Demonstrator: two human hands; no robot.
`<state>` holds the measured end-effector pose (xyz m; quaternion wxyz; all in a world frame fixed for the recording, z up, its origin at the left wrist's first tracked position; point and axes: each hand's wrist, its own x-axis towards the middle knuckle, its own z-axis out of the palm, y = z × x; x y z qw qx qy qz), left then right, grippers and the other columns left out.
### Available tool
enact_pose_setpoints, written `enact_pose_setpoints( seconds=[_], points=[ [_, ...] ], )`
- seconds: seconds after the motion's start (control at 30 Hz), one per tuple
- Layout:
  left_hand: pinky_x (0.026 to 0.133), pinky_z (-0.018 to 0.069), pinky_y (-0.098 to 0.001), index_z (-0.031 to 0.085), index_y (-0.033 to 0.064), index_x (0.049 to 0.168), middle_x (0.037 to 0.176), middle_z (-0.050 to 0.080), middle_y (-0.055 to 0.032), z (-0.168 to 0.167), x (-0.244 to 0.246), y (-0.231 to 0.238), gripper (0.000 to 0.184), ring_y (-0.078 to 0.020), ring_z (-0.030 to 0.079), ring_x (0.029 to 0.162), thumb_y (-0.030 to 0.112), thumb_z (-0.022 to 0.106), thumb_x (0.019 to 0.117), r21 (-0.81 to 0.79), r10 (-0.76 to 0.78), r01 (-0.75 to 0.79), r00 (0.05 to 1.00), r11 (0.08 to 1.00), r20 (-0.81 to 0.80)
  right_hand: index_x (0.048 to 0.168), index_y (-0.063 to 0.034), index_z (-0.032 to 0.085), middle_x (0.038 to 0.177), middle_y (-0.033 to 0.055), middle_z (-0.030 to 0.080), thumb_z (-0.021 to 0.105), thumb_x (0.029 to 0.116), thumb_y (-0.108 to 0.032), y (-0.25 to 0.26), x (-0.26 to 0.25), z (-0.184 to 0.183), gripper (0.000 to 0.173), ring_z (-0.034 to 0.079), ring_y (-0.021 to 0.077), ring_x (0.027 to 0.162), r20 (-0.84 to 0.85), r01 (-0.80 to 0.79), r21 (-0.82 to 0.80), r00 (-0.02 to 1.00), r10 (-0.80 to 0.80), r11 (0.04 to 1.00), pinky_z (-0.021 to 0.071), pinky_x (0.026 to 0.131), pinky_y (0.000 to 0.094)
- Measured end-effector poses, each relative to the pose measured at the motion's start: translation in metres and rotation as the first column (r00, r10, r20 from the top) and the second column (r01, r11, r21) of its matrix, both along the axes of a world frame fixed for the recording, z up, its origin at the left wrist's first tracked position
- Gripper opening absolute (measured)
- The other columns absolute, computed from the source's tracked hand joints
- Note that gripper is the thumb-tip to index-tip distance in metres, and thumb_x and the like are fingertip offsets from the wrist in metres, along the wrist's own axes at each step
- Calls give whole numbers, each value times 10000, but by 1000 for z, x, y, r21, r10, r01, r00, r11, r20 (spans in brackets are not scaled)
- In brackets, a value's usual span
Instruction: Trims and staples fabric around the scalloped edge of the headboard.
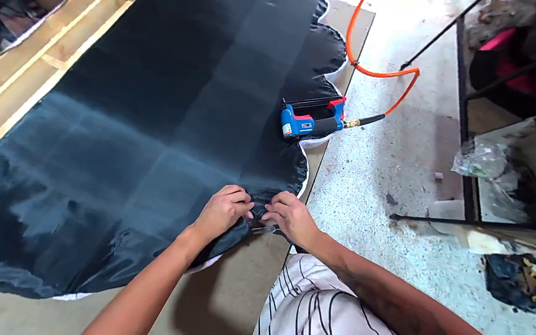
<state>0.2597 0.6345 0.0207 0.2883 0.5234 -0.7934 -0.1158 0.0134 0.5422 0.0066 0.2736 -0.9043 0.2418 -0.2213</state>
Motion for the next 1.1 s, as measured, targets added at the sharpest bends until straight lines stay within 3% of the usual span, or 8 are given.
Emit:
enact_pose_setpoints(
  seconds=[0.1,0.2,0.37,0.53,0.73,0.8,0.93,1.1],
  points=[
    [1027,529,-338,824,204,956,1036,736,62,3,3,-4,265,-113,651,1122,439,703,954,101,50,-38,993,994,-110,866,-122,748,917,-7,691,711,971,-290,1,9,4,202,665,140,953,21,68,51,997,-69,996,572,871,317],
    [975,542,-344,784,194,1115,1140,721,27,18,-3,-13,436,-132,650,1117,571,675,927,143,51,-44,998,989,-42,888,-95,715,923,27,686,673,998,-264,2,13,6,206,676,160,951,47,71,-8,996,-71,997,584,861,317],
    [909,547,-375,762,91,968,988,709,-48,16,-14,-27,190,-217,666,1005,87,577,1011,10,-94,94,983,996,158,933,-80,694,967,49,678,653,1015,-240,-1,8,10,184,665,181,990,103,9,-107,995,2,994,575,889,327],
    [904,564,-366,740,29,992,947,708,-87,8,-13,-19,173,-240,679,958,35,567,996,-169,-45,65,992,983,122,1217,-107,689,1203,57,681,665,998,-278,-7,2,16,279,610,232,1207,-44,19,-128,999,-25,992,502,1034,425],
    [1089,494,-450,736,54,943,1071,727,-73,1,-19,-15,186,-245,669,1135,20,559,987,-167,3,20,991,986,134,1005,-97,777,909,24,697,598,971,-35,-5,-3,12,192,635,184,906,57,12,-160,998,-3,987,528,857,342],
    [1145,458,-441,707,51,903,1124,726,-63,1,-20,-17,187,-220,656,1190,26,552,1005,-116,24,-17,998,993,53,1029,-109,766,964,23,696,623,980,-67,-1,-6,13,157,639,182,965,80,2,-170,997,11,985,537,885,346],
    [1100,506,-370,751,69,879,967,780,-12,-3,-27,-15,104,-158,735,1004,13,670,912,-21,200,-206,965,978,-169,1140,-134,754,1034,48,694,656,1008,-229,21,-4,14,190,649,216,1013,-3,-67,-306,998,70,950,536,913,394],
    [1088,513,-352,754,109,976,956,766,20,13,-26,-17,48,-141,720,1030,121,734,934,96,217,-209,972,973,-85,1373,-163,662,945,55,641,495,1072,-385,36,8,9,410,605,240,882,-333,-90,-379,942,-46,921,487,794,412]
  ],
)
